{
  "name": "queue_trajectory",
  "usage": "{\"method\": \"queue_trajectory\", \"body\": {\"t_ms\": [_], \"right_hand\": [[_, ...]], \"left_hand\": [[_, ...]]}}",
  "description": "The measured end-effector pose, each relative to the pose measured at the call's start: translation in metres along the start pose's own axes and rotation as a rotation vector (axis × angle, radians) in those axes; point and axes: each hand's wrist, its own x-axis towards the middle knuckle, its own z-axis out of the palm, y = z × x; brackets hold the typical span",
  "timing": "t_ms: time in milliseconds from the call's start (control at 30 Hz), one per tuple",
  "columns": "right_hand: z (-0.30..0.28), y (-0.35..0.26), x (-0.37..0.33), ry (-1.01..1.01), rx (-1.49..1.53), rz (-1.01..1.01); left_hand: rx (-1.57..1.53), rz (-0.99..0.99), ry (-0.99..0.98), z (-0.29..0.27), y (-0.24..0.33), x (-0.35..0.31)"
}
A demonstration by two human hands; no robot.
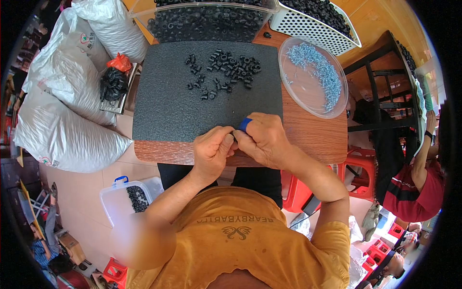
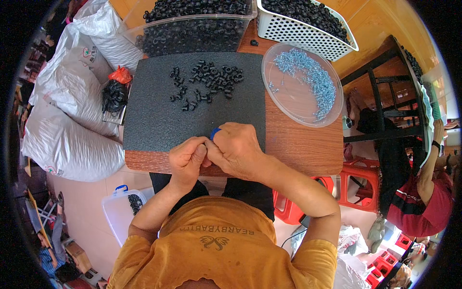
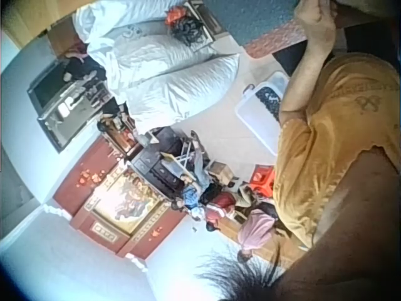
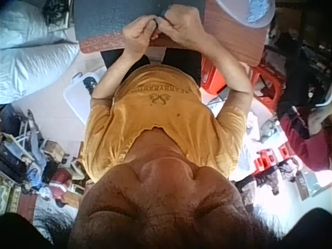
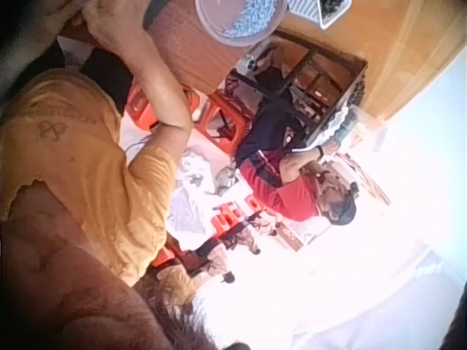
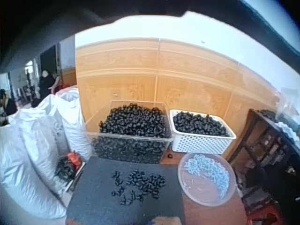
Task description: The person assembles small black plastic components by hand at a workstation.
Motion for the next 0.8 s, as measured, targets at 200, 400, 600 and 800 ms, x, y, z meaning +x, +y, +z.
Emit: {"method": "queue_trajectory", "body": {"t_ms": [200, 400, 600, 800], "right_hand": [[0.005, -0.002, -0.002, 0.070, -0.040, 0.005], [0.000, 0.002, -0.005, 0.020, -0.021, -0.001], [-0.005, 0.001, -0.006, -0.023, -0.020, -0.071], [-0.012, -0.005, -0.004, -0.016, -0.022, -0.125]], "left_hand": [[0.272, 0.207, 0.081, 0.001, -0.004, 0.002], [-0.041, -0.056, 0.062, 0.002, 0.003, 0.003], [-0.106, -0.252, -0.120, -0.013, 0.008, 0.003], [-0.435, -0.509, -0.222, -0.018, 0.010, 0.006]]}}
